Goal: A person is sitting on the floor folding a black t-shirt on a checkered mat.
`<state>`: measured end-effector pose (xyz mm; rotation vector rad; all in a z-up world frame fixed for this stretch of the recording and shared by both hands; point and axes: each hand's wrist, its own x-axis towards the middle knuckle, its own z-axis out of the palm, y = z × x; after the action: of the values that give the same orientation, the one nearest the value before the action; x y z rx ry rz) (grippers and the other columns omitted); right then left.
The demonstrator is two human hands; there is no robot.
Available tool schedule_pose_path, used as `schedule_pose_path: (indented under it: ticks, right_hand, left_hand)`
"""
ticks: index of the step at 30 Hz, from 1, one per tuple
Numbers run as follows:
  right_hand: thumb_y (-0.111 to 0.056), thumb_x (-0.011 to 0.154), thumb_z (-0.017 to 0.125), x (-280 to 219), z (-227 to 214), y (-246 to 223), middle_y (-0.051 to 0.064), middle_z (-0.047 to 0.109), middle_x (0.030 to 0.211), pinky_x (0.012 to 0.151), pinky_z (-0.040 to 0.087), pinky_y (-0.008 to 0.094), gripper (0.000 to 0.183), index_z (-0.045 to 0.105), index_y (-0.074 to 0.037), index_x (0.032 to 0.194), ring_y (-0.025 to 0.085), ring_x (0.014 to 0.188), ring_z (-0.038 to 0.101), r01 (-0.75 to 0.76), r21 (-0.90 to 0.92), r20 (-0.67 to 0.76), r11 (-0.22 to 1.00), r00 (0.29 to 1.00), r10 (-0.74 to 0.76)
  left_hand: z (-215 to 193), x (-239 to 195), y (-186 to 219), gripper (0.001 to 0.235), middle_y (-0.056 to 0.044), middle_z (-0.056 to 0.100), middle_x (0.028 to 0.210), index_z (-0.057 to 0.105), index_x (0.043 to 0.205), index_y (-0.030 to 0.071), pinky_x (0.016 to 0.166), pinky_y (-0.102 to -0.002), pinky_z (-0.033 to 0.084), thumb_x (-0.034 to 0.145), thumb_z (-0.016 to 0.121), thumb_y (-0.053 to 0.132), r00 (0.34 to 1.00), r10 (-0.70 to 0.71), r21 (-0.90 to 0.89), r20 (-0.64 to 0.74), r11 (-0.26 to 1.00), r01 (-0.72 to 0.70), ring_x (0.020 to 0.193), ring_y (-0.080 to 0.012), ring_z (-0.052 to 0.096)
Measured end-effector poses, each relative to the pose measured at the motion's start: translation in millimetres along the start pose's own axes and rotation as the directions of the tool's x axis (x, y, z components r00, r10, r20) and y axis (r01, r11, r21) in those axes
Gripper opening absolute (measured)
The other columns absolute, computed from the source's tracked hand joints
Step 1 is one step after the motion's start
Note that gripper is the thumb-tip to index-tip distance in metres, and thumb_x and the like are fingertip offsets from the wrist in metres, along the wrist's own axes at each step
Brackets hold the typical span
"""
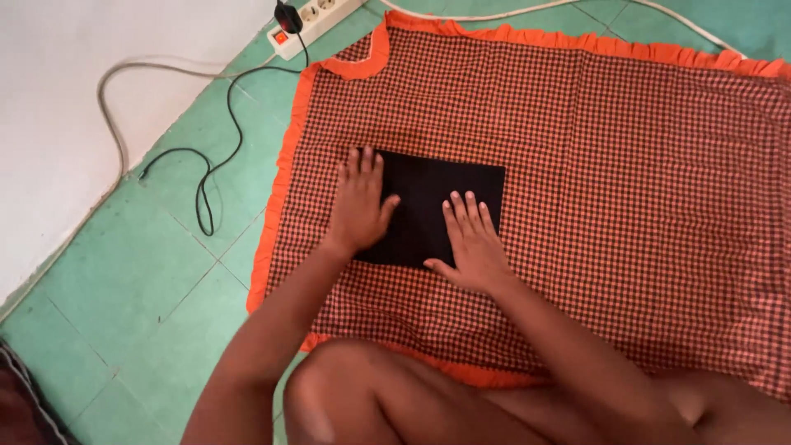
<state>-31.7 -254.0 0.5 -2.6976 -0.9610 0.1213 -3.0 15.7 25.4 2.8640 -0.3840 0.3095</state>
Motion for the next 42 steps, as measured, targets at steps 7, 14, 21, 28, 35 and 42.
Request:
schedule_pose_path:
  ticks: [7,14,21,28,35,42]
  right_hand:
    - [-0.064,0.098,0.046,35,-12,18,0.023,0.017,0.170,0.125,0.011,0.056,0.093,0.025,0.000,0.162,0.045,0.157,0.009,0.140,-0.027,-0.087,0.990,0.986,-0.141]
    - [-0.081,0.088,0.044,40,-16,67,0.017,0.025,0.170,0.125,0.015,0.056,0.108,0.025,-0.006,0.163,0.040,0.157,0.019,0.117,-0.097,-0.020,0.988,0.993,-0.119]
    - [-0.085,0.079,0.055,30,-31,39,0.029,0.031,0.164,0.126,0.013,0.056,0.120,0.033,0.002,0.158,0.048,0.154,0.021,0.172,-0.142,-0.039,0.975,0.983,-0.179]
    - [-0.063,0.099,0.046,40,2,12,0.025,0.026,0.167,0.126,0.011,0.057,0.090,0.030,0.002,0.159,0.044,0.155,0.019,0.156,-0.042,-0.023,0.987,0.987,-0.157]
    - [-0.093,0.072,0.051,25,-14,7,0.019,0.025,0.169,0.126,0.009,0.059,0.130,0.026,-0.002,0.161,0.043,0.156,0.016,0.092,-0.128,-0.042,0.988,0.994,-0.098]
    - [-0.097,0.065,0.054,29,-19,12,0.026,0.032,0.164,0.124,0.017,0.059,0.139,0.029,0.002,0.159,0.045,0.153,0.025,0.106,-0.096,-0.029,0.990,0.994,-0.109]
  left_hand:
    - [12,-64,31,0.083,-0.025,0.010,0.170,0.018,0.163,-0.002,0.125,-0.061,0.005,0.106,0.037,0.055,0.985,0.034,0.028,0.167,0.999,-0.039,0.157,-0.0441,0.005]
    - [-8,-84,27,0.105,-0.028,0.015,0.168,0.020,0.160,-0.007,0.125,-0.059,0.007,0.096,0.048,0.071,0.986,-0.087,-0.050,0.143,0.994,0.095,0.156,-0.0470,0.009]
    - [-1,-65,0,0.045,-0.005,0.073,0.114,0.069,0.123,0.014,0.117,-0.058,0.032,0.101,0.053,0.049,0.972,0.072,0.023,-0.222,0.997,-0.068,0.118,-0.0258,0.064]
    - [-7,-36,-23,0.060,-0.015,0.042,0.159,0.043,0.154,0.007,0.122,-0.051,0.031,0.107,0.043,0.045,0.966,0.260,-0.142,0.002,0.956,-0.257,0.149,-0.0360,0.037]
    - [-24,-52,-43,0.132,-0.019,0.025,0.169,0.024,0.162,0.001,0.128,-0.052,0.012,0.073,0.044,0.097,0.950,0.197,0.097,0.243,0.969,-0.225,0.156,-0.0373,0.023]
    - [-36,-25,-29,0.120,-0.016,0.044,0.155,0.044,0.150,0.004,0.124,-0.058,0.019,0.075,0.043,0.098,0.971,0.202,0.007,0.131,0.979,-0.204,0.150,-0.0340,0.035]
